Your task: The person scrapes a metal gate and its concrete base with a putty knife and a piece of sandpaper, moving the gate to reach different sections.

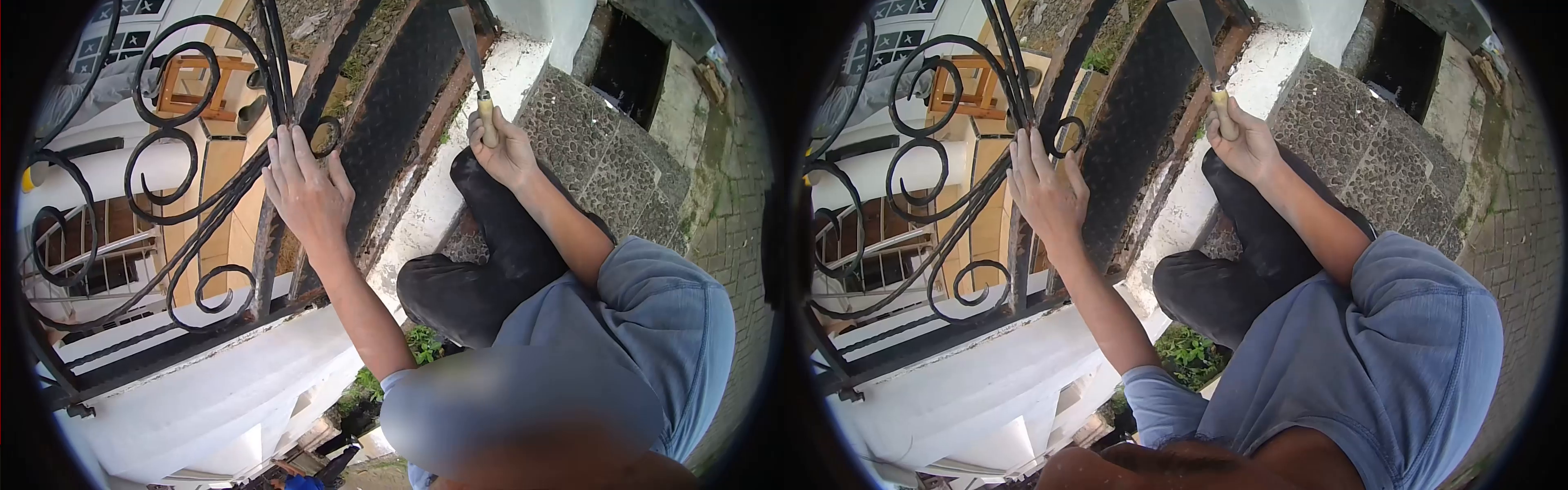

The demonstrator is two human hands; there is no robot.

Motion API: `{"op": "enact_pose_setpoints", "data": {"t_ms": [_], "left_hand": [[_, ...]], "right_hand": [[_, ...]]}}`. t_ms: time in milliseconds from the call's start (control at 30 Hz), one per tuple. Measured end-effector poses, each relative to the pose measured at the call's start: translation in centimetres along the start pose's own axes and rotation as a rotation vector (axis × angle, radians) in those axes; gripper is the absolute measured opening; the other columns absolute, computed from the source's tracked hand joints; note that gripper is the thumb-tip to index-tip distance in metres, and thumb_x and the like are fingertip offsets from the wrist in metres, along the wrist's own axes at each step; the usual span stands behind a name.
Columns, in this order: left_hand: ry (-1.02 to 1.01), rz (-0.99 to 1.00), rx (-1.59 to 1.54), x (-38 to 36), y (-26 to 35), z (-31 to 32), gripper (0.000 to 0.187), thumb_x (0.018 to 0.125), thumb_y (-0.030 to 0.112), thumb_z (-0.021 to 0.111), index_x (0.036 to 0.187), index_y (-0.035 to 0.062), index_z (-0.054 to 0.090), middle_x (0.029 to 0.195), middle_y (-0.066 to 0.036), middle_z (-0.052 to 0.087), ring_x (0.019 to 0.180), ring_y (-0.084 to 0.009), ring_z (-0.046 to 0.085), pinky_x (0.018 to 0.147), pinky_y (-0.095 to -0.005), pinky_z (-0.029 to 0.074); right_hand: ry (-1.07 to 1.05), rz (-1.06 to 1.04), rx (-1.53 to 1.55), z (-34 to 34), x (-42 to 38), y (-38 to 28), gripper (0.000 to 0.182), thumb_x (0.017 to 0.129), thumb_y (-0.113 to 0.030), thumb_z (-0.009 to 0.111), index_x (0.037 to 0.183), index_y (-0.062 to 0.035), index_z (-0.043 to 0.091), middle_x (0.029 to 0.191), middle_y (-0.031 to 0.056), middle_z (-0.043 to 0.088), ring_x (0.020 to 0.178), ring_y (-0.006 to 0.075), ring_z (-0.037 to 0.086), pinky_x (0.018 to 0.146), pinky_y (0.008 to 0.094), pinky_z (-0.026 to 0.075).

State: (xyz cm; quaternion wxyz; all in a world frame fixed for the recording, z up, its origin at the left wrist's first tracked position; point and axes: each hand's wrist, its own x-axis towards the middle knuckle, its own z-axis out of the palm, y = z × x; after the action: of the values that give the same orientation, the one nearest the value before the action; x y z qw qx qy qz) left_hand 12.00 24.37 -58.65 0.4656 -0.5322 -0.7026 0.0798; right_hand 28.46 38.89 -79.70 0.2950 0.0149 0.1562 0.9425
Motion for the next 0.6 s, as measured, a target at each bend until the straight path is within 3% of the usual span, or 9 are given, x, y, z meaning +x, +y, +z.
{"op": "enact_pose_setpoints", "data": {"t_ms": [67, 133, 200, 300, 367, 467, 533, 567, 600], "left_hand": [[-0.129, 0.027, 0.056, -0.9, 0.2, 0.5, 0.036, 0.086, 0.026, 0.066, 0.116, 0.0059, 0.066, 0.128, -0.014, 0.061, 0.113, -0.0295, 0.061, 0.095, -0.0438, 0.047], [-0.019, -0.14, -0.045, -2.2, 0.0, 1.4, 0.027, 0.086, 0.024, 0.066, 0.107, 0.0064, 0.069, 0.116, -0.013, 0.066, 0.1, -0.028, 0.066, 0.081, -0.0403, 0.053], [-0.221, -0.516, -0.097, -3.6, 0.0, -0.5, 0.016, 0.087, 0.022, 0.067, 0.083, 0.0074, 0.069, 0.083, -0.008, 0.067, 0.068, -0.022, 0.066, 0.048, -0.0338, 0.048], [-0.397, -0.756, -0.181, -5.2, 0.5, -0.8, 0.018, 0.088, 0.023, 0.066, 0.087, 0.0061, 0.07, 0.091, -0.011, 0.067, 0.08, -0.0246, 0.066, 0.059, -0.0354, 0.052], [0.176, -0.457, -0.093, -6.6, 0.4, 0.8, 0.02, 0.088, 0.022, 0.065, 0.093, 0.0035, 0.07, 0.106, -0.014, 0.067, 0.099, -0.0293, 0.064, 0.078, -0.0406, 0.053], [0.025, -0.492, 0.051, -6.2, -0.4, 0.4, 0.023, 0.089, 0.02, 0.064, 0.101, 0.0013, 0.071, 0.121, -0.017, 0.063, 0.116, -0.0324, 0.058, 0.094, -0.0459, 0.048], [-0.095, -0.518, 0.186, -7.0, -1.4, 0.2, 0.027, 0.091, 0.021, 0.06, 0.106, 0.0005, 0.07, 0.121, -0.016, 0.064, 0.116, -0.0334, 0.059, 0.098, -0.0453, 0.045], [-0.008, -0.518, -0.123, -7.5, -2.0, -0.2, 0.027, 0.092, 0.021, 0.059, 0.105, 0.0001, 0.07, 0.114, -0.015, 0.067, 0.108, -0.0327, 0.062, 0.092, -0.0428, 0.048], [0.077, -0.505, -0.436, -8.1, -2.7, -0.7, 0.028, 0.093, 0.021, 0.057, 0.104, -0.0002, 0.07, 0.107, -0.014, 0.07, 0.1, -0.032, 0.066, 0.087, -0.0404, 0.051]], "right_hand": [[-0.025, 0.066, 0.009, 1.1, -0.7, 1.4, 0.035, 0.098, -0.02, 0.057, 0.127, -0.0022, 0.049, 0.105, 0.0055, 0.05, 0.091, 0.0154, 0.055, 0.082, 0.0288, 0.051], [-0.235, 0.21, -0.227, 2.1, -1.1, 1.9, 0.036, 0.098, -0.022, 0.058, 0.128, -0.0028, 0.049, 0.103, 0.0041, 0.05, 0.089, 0.014, 0.054, 0.077, 0.0279, 0.048], [-0.24, 0.209, -0.348, 3.1, -1.6, 2.1, 0.037, 0.097, -0.023, 0.059, 0.127, -0.0035, 0.049, 0.102, 0.0035, 0.05, 0.086, 0.013, 0.056, 0.069, 0.0272, 0.045], [-0.335, 0.153, -0.768, 4.9, -2.0, 3.3, 0.029, 0.096, -0.01, 0.055, 0.123, -0.0022, 0.047, 0.102, 0.0069, 0.055, 0.069, 0.0127, 0.058, 0.064, 0.0309, 0.047], [-0.304, 0.163, -0.911, 6.9, -2.1, 4.0, 0.03, 0.094, -0.006, 0.053, 0.124, -0.0023, 0.047, 0.102, 0.0077, 0.056, 0.068, 0.013, 0.058, 0.062, 0.0308, 0.047], [-0.299, 0.11, -1.16, 8.9, -1.9, 5.4, 0.034, 0.092, 0.001, 0.047, 0.126, -0.0014, 0.046, 0.097, 0.0083, 0.06, 0.065, 0.0133, 0.058, 0.058, 0.0303, 0.046], [-0.336, -0.282, -1.65, 9.2, -1.3, 6.3, 0.036, 0.093, -0.001, 0.047, 0.129, -0.0008, 0.045, 0.088, 0.008, 0.059, 0.063, 0.0147, 0.058, 0.059, 0.0311, 0.047], [-0.375, -0.504, -1.801, 8.1, -0.7, 6.7, 0.045, 0.094, -0.005, 0.054, 0.137, -0.0022, 0.043, 0.082, 0.0097, 0.06, 0.063, 0.0208, 0.06, 0.062, 0.0353, 0.049], [-0.37, -0.507, -1.8, 7.4, -0.3, 7.4, 0.045, 0.094, -0.005, 0.054, 0.137, -0.0022, 0.043, 0.082, 0.0097, 0.06, 0.063, 0.0208, 0.06, 0.062, 0.0353, 0.049]]}}
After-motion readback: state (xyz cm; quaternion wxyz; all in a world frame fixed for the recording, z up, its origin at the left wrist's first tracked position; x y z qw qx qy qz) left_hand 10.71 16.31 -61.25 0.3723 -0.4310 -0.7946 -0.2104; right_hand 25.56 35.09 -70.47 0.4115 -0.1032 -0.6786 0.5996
